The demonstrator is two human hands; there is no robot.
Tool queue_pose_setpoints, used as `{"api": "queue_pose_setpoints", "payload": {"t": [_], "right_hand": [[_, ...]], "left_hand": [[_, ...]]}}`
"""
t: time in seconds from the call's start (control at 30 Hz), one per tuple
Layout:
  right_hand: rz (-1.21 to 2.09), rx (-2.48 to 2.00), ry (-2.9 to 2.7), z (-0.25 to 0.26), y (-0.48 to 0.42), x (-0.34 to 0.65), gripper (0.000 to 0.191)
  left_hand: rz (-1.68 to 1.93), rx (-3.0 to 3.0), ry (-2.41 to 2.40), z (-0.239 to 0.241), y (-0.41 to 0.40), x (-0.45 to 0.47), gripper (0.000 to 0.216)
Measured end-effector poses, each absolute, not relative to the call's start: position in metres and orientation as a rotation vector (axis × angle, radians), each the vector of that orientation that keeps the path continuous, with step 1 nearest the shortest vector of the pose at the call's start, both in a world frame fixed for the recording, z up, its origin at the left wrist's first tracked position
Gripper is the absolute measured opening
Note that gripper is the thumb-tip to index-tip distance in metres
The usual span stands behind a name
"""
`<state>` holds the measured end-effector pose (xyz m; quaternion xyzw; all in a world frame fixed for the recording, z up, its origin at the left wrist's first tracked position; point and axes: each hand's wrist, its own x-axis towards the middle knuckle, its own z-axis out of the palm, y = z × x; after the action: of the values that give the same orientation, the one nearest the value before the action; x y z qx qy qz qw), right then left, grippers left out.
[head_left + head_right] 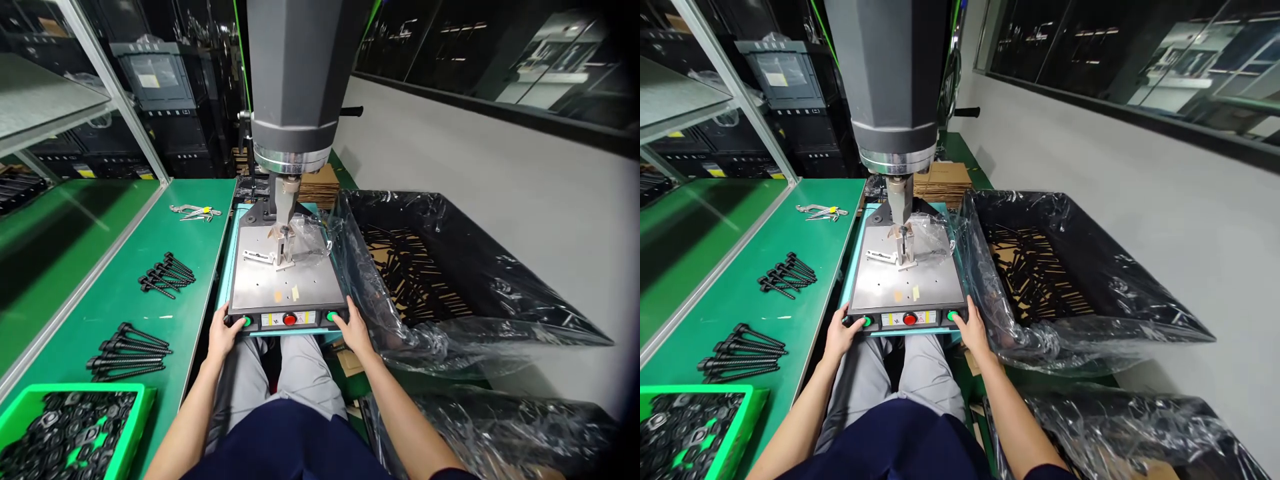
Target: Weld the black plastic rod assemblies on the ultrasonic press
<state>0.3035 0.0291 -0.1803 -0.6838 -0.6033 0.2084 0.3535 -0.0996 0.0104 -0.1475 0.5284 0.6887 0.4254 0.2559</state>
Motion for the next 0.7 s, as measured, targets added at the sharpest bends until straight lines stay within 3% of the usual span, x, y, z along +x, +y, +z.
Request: {"api": "queue_pose_setpoints", "payload": {"t": [0.2,0.37,0.7], "right_hand": [[0.504,-1.760,-1.440,-0.189,0.023,0.295,0.079],[0.697,-1.691,-1.396,-0.184,0.019,0.295,0.082],[0.768,-1.697,-1.292,-0.178,0.019,0.292,0.087]], "left_hand": [[1.177,1.476,1.863,-0.151,0.010,-0.103,0.064],[1.215,1.435,1.913,-0.142,0.003,-0.093,0.068],[1.603,1.562,1.849,-0.077,0.014,-0.058,0.052]]}}
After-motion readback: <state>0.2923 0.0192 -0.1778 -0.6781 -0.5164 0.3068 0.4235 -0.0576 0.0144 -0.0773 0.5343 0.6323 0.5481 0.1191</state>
